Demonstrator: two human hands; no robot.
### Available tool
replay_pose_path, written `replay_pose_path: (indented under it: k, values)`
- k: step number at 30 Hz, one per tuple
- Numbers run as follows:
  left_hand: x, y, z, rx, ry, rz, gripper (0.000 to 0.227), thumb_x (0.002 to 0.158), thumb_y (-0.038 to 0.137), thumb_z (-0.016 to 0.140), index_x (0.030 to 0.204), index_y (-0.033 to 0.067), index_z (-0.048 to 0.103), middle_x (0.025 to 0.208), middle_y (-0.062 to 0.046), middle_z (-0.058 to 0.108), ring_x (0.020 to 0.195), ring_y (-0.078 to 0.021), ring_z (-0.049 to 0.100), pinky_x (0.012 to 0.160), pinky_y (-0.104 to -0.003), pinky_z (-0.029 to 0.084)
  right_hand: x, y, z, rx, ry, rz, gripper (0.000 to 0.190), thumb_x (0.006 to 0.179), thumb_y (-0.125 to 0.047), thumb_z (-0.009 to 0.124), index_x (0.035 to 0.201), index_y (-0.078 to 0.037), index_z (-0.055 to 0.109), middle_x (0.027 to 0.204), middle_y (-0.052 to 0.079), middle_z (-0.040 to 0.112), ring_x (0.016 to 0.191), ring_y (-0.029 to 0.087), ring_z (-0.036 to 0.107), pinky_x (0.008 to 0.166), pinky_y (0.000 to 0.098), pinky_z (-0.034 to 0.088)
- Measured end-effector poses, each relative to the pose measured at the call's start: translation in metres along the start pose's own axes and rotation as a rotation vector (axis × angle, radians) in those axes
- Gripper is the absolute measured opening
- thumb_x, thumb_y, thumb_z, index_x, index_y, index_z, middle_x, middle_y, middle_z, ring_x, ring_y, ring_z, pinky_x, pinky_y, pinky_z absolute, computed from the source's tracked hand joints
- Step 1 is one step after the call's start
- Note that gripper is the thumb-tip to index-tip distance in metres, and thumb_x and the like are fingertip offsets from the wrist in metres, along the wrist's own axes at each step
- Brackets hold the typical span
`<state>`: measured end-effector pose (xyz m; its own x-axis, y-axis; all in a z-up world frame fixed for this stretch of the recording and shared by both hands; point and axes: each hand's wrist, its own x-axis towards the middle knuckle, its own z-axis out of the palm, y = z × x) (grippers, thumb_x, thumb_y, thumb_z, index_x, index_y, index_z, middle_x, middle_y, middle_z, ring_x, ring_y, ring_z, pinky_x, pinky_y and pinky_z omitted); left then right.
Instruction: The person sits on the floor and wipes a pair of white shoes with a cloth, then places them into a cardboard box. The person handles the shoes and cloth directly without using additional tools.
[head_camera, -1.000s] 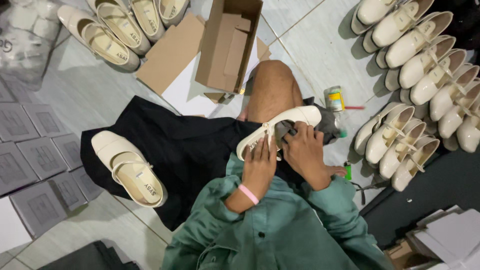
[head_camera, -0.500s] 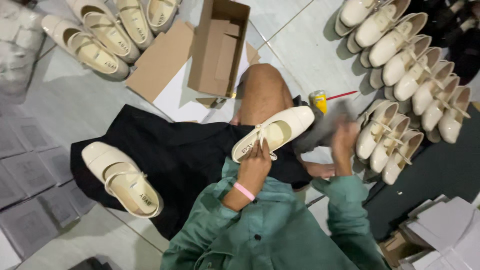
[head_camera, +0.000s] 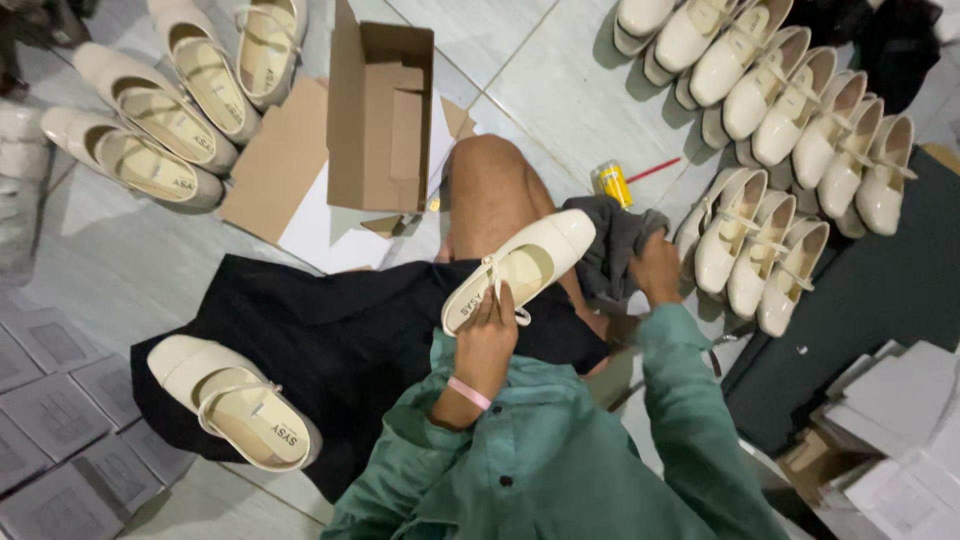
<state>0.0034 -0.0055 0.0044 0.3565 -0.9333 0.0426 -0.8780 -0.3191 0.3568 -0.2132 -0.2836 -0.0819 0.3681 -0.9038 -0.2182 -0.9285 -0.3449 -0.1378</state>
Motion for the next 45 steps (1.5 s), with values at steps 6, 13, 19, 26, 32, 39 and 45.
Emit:
replay_pose_path:
  k: [6, 13, 19, 26, 32, 39, 45]
  values:
    - [-0.002, 0.001, 0.005, 0.047, 0.039, 0.033, 0.049, 0.091, 0.010, 0.058, 0.136, -0.0087, 0.054, 0.123, -0.026, 0.070, 0.120, -0.0291, 0.070, 0.091, -0.036, 0.059, 0.014, -0.040, -0.067, -0.297, 0.115, -0.357, 0.034, 0.087, -0.019, 0.071, 0.117, -0.005, 0.063, 0.087, 0.018, 0.073, 0.077, 0.039, 0.071, 0.085, 0.0543, 0.049]
    - [-0.003, 0.000, 0.007, 0.058, 0.007, 0.051, 0.057, 0.087, 0.007, 0.057, 0.141, -0.0090, 0.051, 0.124, -0.030, 0.068, 0.116, -0.0308, 0.071, 0.091, -0.034, 0.060, 0.099, -0.136, -0.007, -0.868, 0.038, -0.652, 0.017, 0.094, -0.017, 0.060, 0.088, -0.021, 0.076, 0.079, 0.001, 0.075, 0.077, 0.020, 0.073, 0.091, 0.0478, 0.041]
    - [-0.001, -0.001, 0.006, 0.036, 0.026, 0.037, 0.053, 0.089, 0.007, 0.058, 0.140, -0.0069, 0.053, 0.126, -0.029, 0.068, 0.110, -0.0301, 0.071, 0.087, -0.035, 0.059, 0.179, -0.160, -0.008, -0.882, 0.029, -0.709, 0.019, 0.094, -0.020, 0.062, 0.087, -0.026, 0.079, 0.081, -0.002, 0.077, 0.077, 0.018, 0.073, 0.096, 0.0441, 0.036]
    - [0.000, -0.001, 0.000, 0.021, 0.045, 0.055, 0.053, 0.086, 0.007, 0.058, 0.136, -0.0094, 0.054, 0.126, -0.029, 0.068, 0.114, -0.0309, 0.071, 0.089, -0.036, 0.059, 0.171, -0.177, -0.027, -0.981, -0.023, -0.865, 0.022, 0.101, -0.020, 0.059, 0.089, -0.026, 0.078, 0.084, -0.003, 0.077, 0.076, 0.018, 0.073, 0.099, 0.0413, 0.036]
    - [-0.001, -0.002, 0.000, 0.016, 0.054, 0.050, 0.049, 0.090, 0.008, 0.058, 0.136, -0.0080, 0.055, 0.124, -0.028, 0.068, 0.113, -0.0310, 0.071, 0.090, -0.037, 0.059, 0.139, -0.182, -0.082, -0.845, 0.150, -0.978, 0.012, 0.095, -0.024, 0.060, 0.101, -0.024, 0.070, 0.093, 0.004, 0.072, 0.083, 0.020, 0.072, 0.093, 0.0385, 0.042]
    - [-0.001, -0.005, 0.003, -0.007, 0.042, 0.076, 0.051, 0.089, 0.010, 0.057, 0.137, -0.0092, 0.055, 0.124, -0.028, 0.069, 0.118, -0.0321, 0.069, 0.094, -0.037, 0.057, 0.038, -0.118, -0.093, -0.181, 0.225, -0.987, 0.025, 0.074, -0.024, 0.073, 0.088, -0.004, 0.071, 0.098, 0.016, 0.071, 0.087, 0.035, 0.068, 0.080, 0.0464, 0.052]
    - [-0.002, -0.007, 0.005, -0.023, 0.062, 0.122, 0.051, 0.091, 0.010, 0.056, 0.138, -0.0088, 0.053, 0.125, -0.027, 0.068, 0.123, -0.0321, 0.067, 0.101, -0.040, 0.055, 0.001, -0.066, -0.064, 0.401, 0.278, -0.372, 0.036, 0.090, -0.022, 0.076, 0.114, 0.004, 0.069, 0.100, 0.022, 0.071, 0.088, 0.042, 0.068, 0.081, 0.0469, 0.054]
